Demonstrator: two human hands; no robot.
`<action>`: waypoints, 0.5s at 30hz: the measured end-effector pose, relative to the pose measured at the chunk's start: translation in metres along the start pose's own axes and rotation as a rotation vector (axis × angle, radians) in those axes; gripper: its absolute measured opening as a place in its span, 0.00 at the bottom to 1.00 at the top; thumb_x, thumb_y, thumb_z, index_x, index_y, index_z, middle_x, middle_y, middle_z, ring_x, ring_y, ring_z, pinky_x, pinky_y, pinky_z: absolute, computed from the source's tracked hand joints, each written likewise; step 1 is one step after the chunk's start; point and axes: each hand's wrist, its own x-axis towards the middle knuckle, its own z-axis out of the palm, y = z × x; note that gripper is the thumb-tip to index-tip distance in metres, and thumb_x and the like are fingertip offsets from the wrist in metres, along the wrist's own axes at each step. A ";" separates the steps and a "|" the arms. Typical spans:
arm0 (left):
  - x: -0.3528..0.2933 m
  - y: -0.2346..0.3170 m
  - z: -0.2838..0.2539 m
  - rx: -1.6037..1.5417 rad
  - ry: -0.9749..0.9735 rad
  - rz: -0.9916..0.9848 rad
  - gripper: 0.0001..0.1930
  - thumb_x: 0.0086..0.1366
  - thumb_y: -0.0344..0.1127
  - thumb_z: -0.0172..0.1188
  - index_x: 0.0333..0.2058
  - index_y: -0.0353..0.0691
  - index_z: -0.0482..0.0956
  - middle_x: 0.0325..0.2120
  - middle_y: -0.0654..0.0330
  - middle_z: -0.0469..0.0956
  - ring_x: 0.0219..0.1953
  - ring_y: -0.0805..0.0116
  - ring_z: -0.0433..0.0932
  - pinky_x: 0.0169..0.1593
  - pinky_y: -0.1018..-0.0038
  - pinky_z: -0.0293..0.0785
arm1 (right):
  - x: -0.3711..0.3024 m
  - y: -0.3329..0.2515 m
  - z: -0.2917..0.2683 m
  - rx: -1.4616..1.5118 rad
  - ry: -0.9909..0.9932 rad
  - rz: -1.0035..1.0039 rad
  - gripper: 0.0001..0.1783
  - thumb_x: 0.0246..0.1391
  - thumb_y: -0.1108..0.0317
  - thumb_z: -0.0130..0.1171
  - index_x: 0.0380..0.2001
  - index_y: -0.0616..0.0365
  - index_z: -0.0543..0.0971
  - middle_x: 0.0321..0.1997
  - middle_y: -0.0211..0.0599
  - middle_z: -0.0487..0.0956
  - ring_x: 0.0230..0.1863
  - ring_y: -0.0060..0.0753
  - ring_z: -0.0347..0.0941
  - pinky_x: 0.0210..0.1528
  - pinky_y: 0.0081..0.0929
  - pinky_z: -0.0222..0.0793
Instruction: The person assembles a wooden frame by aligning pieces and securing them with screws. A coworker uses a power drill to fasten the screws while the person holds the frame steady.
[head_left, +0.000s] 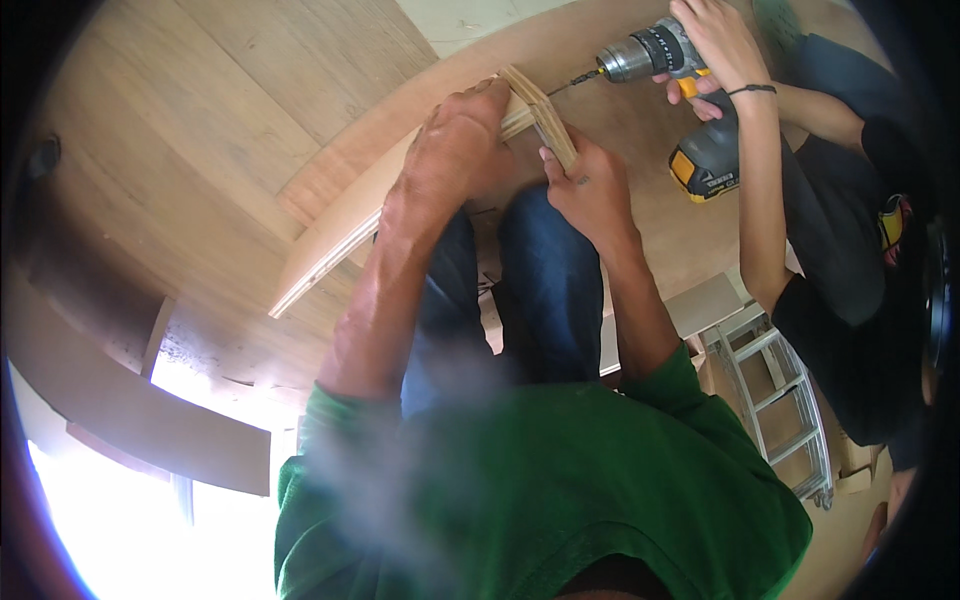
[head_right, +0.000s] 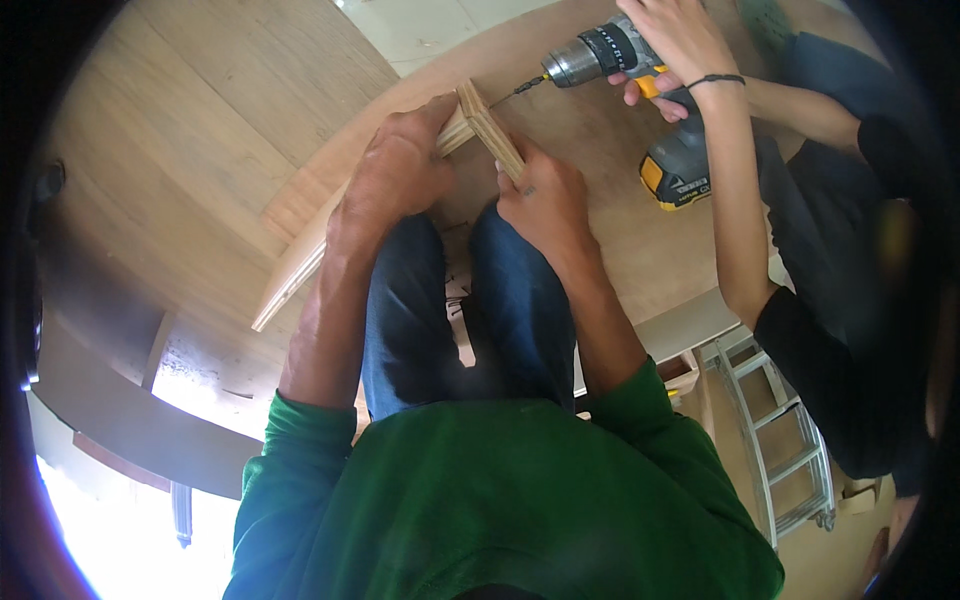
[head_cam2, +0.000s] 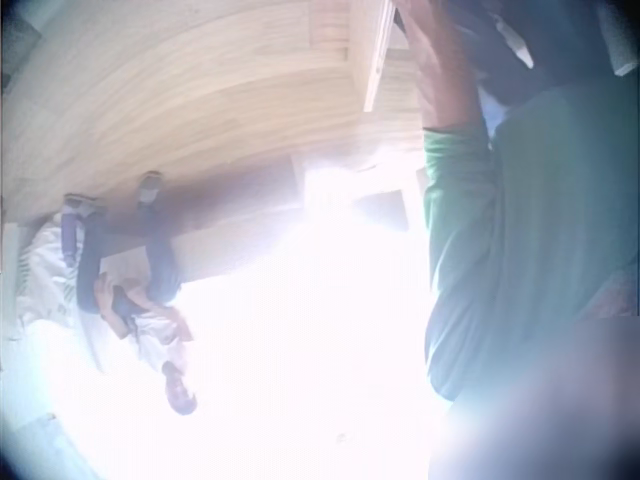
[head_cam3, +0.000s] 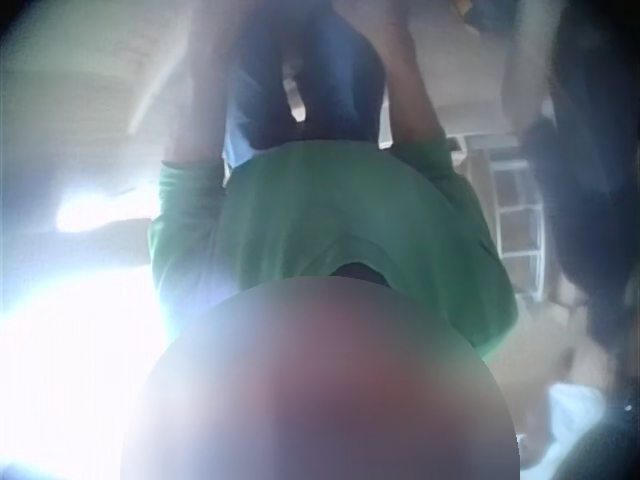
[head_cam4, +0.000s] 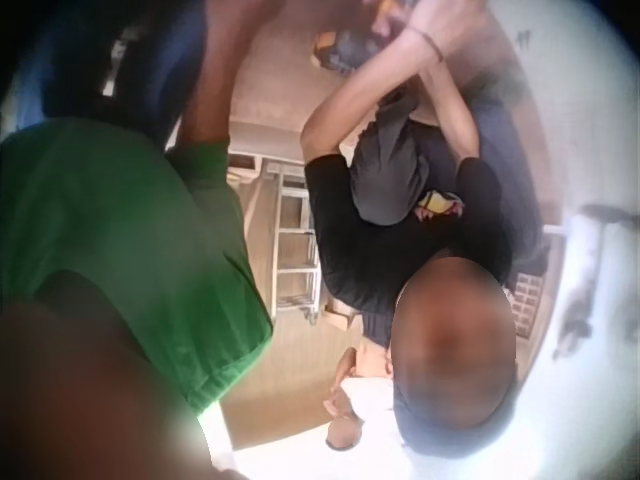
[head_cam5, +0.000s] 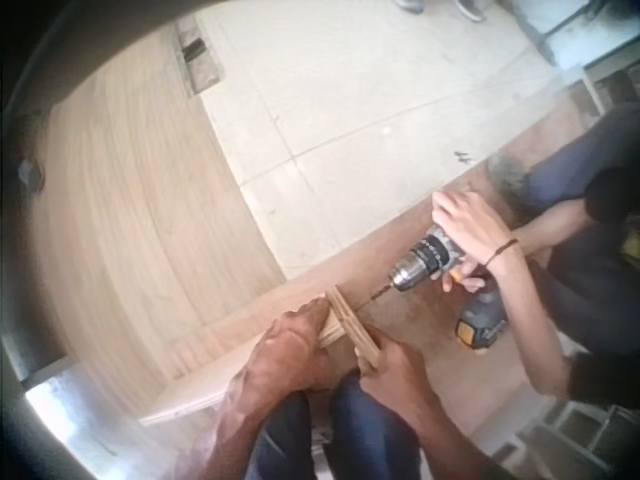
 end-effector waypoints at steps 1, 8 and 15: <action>-0.001 0.001 -0.001 -0.002 0.001 0.001 0.37 0.57 0.20 0.62 0.69 0.37 0.77 0.54 0.34 0.85 0.61 0.34 0.82 0.63 0.52 0.80 | 0.000 0.000 -0.001 -0.006 -0.011 0.013 0.17 0.62 0.68 0.68 0.54 0.54 0.86 0.37 0.59 0.87 0.44 0.70 0.85 0.47 0.56 0.81; -0.001 0.000 -0.003 0.027 -0.057 -0.024 0.34 0.57 0.22 0.63 0.66 0.35 0.78 0.53 0.34 0.85 0.61 0.34 0.82 0.64 0.50 0.80 | -0.001 -0.004 -0.003 -0.016 -0.017 0.021 0.13 0.61 0.69 0.68 0.49 0.56 0.86 0.37 0.58 0.87 0.44 0.69 0.85 0.47 0.56 0.81; -0.001 0.004 -0.003 0.032 -0.010 0.026 0.25 0.60 0.26 0.66 0.58 0.30 0.79 0.54 0.36 0.85 0.61 0.35 0.82 0.65 0.49 0.80 | 0.001 0.001 -0.004 -0.004 -0.038 -0.006 0.18 0.65 0.68 0.69 0.56 0.58 0.87 0.35 0.60 0.86 0.40 0.66 0.86 0.44 0.47 0.80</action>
